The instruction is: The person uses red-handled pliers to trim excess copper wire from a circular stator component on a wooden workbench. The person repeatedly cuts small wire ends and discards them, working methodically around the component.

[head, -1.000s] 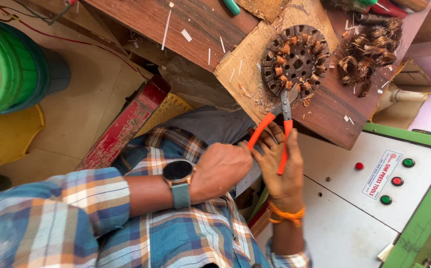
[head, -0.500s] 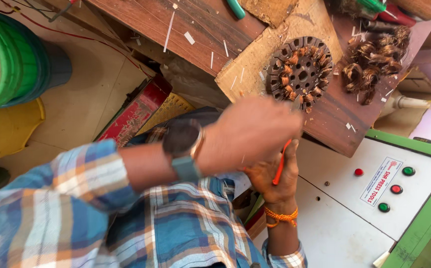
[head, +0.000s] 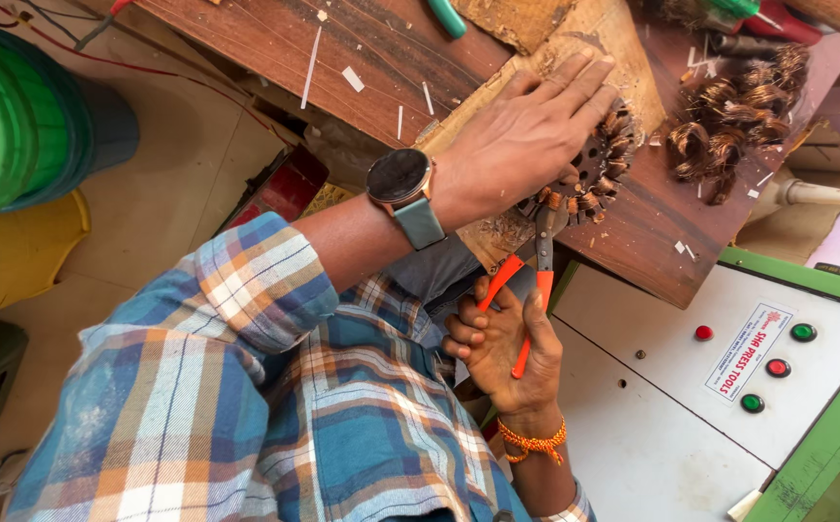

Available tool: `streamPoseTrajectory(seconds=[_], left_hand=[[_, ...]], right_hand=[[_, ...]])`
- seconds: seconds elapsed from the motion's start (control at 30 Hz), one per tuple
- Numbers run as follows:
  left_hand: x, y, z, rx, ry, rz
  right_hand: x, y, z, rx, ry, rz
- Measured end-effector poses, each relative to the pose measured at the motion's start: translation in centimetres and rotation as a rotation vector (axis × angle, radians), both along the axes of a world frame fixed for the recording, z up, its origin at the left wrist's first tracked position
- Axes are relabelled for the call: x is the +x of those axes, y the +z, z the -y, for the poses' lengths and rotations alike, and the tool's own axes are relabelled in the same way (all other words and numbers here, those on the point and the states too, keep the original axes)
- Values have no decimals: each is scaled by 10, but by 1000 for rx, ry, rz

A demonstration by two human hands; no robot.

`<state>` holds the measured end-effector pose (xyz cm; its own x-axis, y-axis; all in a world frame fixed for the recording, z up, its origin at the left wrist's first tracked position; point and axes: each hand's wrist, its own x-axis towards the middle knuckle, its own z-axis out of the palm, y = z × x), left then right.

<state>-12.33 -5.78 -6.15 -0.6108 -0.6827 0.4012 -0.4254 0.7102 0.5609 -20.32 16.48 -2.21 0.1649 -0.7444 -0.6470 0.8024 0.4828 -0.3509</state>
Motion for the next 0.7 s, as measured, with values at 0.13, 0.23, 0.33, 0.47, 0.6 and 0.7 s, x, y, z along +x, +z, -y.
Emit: streamPoseTrajectory(seconds=[0.13,0.23,0.33,0.47,0.6,0.7], left_hand=[[0,2,1,20,-3,-2],[7,10,-1,108,-17,-1],[13,18,-1,173,-73,3],[18,23,0,102,-81,-46],[22,27,-2,111,-109,63],[19,26,-3,32,-83,22]], right_hand=[[0,4,2,40,108,-600],[2,16,0,-95,3,-1069],[4,34,-9,-53,42,-1234],[17,23,-6,-114,-35,-1212],[37,-4,5,-256,-205,-1353],[36,7,6,-246,-170,-1254]])
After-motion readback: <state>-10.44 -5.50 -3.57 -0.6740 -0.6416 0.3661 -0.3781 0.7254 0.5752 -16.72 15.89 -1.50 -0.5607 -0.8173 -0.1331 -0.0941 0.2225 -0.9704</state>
